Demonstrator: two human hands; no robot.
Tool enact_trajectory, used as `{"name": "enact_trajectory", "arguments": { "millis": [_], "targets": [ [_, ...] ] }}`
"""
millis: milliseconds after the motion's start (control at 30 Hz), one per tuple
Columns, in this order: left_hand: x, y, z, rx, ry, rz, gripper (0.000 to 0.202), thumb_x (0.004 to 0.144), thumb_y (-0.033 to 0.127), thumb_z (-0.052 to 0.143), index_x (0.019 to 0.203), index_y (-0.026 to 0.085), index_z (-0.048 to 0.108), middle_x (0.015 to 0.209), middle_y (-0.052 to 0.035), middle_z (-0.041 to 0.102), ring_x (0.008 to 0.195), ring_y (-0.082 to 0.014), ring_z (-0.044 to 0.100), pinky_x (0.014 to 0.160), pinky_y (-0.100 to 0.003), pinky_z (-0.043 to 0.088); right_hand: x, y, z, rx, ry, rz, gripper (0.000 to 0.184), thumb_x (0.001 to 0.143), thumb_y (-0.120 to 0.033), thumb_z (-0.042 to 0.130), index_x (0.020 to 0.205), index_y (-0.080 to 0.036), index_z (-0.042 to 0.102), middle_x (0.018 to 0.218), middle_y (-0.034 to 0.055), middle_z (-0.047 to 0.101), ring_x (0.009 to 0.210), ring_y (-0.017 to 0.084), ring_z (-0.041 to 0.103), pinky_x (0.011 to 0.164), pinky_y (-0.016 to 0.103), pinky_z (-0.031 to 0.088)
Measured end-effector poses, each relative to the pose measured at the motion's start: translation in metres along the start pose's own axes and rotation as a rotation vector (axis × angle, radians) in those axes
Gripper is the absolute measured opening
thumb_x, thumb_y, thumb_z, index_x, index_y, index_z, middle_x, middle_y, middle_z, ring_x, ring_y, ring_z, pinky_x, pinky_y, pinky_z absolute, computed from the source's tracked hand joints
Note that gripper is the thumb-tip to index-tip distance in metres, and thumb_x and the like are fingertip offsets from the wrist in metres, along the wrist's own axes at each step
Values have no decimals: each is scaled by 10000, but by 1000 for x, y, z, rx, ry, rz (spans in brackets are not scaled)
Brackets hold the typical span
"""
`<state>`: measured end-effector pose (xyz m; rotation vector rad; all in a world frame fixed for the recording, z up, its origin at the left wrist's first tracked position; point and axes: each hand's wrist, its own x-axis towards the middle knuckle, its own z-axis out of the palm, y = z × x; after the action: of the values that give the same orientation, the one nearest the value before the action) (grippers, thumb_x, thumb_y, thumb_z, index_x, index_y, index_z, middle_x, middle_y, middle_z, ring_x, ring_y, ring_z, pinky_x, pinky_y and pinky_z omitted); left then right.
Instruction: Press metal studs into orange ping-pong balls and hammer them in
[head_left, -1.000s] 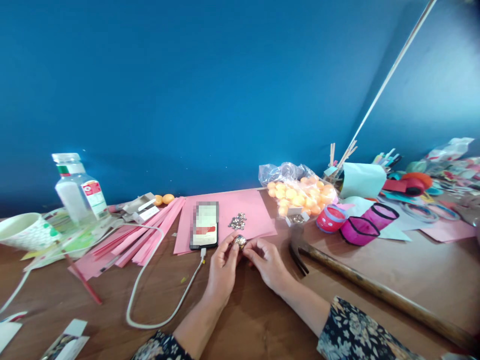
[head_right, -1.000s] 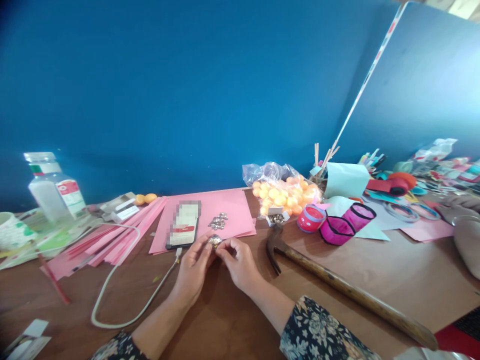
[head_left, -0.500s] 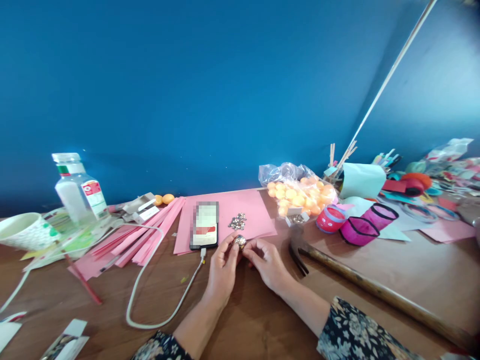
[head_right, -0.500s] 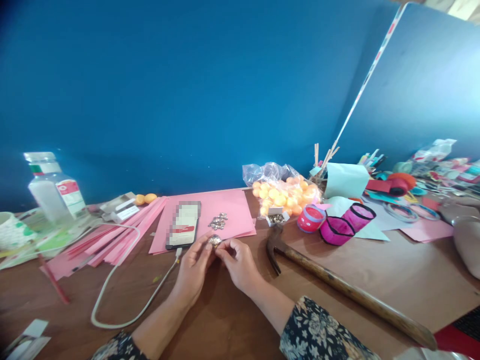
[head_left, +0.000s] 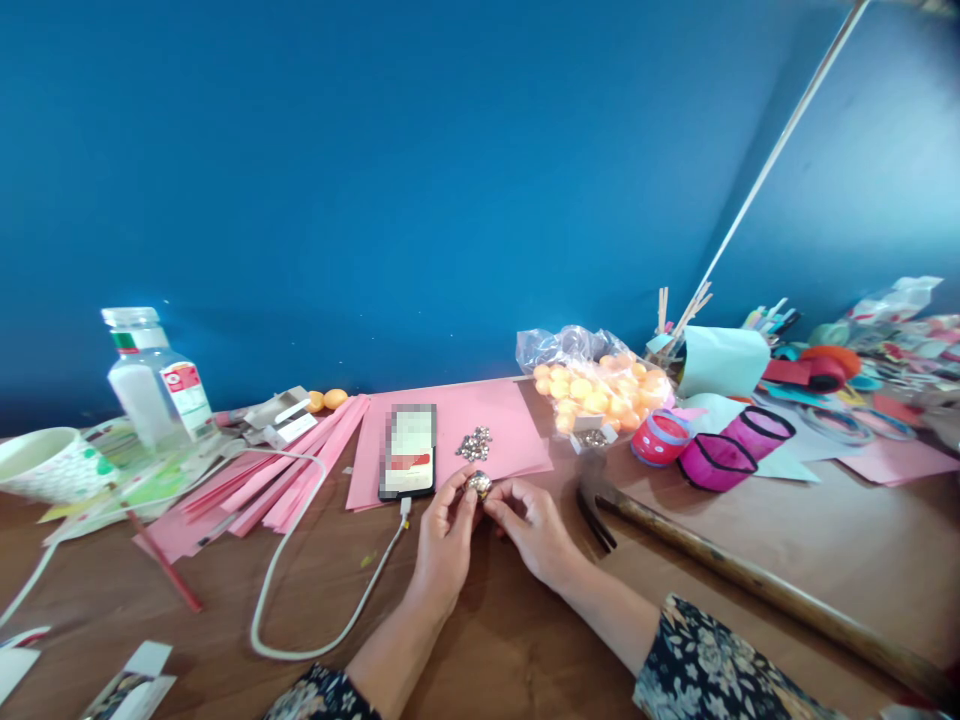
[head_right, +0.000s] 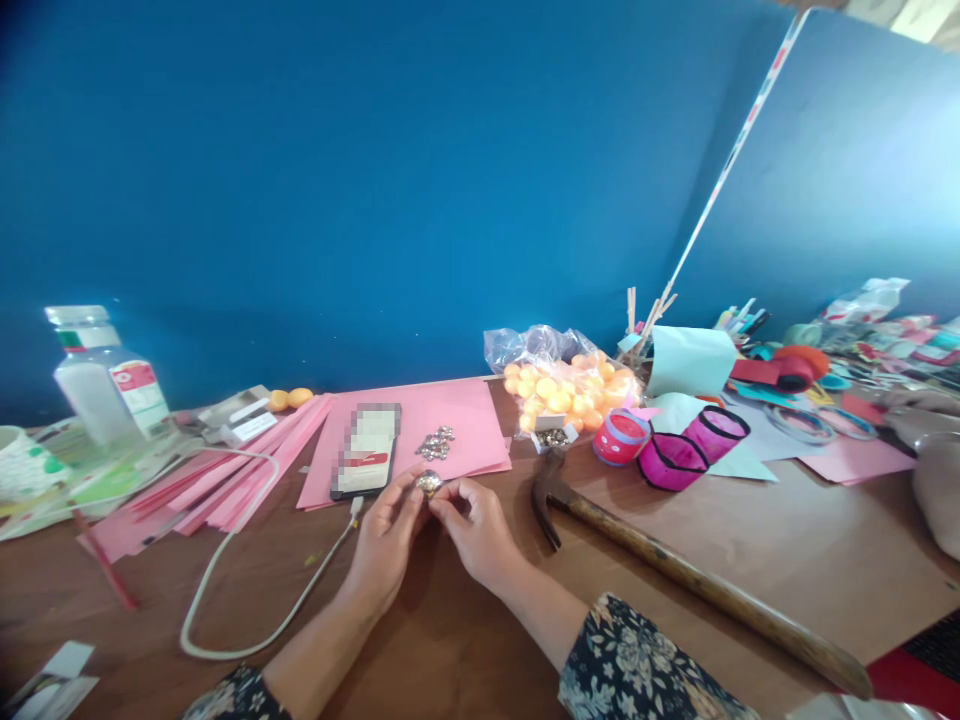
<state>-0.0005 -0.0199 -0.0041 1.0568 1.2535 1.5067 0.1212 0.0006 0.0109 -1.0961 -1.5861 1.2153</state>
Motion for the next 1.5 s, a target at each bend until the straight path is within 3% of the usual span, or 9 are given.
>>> {"name": "enact_trajectory", "arguments": {
  "millis": [600,1000,1500],
  "targets": [
    [-1,5,1,17,2,21,345,777,324,536,1082,171,585,1129,-94,609,1042,-212,558,923,-341,412,-1,1,-1,-36,13,-1,160,782,-276,544,686,-150,567,612,-13,549,551,99,476,551,222,396],
    [-2,4,3,-5,45,33,352,751,331,566,1055,159,607,1063,-94,641,1024,-223,565,918,-359,418,0,-5,0,176,7,72,152,720,-268,601,646,-140,566,572,-17,545,543,95,491,528,214,417],
    [-2,5,2,16,26,15,356,775,342,536,1080,167,592,1109,-94,622,1040,-220,560,929,-352,409,1,-5,0,155,20,57,166,718,-278,596,631,-138,583,563,-13,557,530,98,487,525,222,406]
  ]
}}
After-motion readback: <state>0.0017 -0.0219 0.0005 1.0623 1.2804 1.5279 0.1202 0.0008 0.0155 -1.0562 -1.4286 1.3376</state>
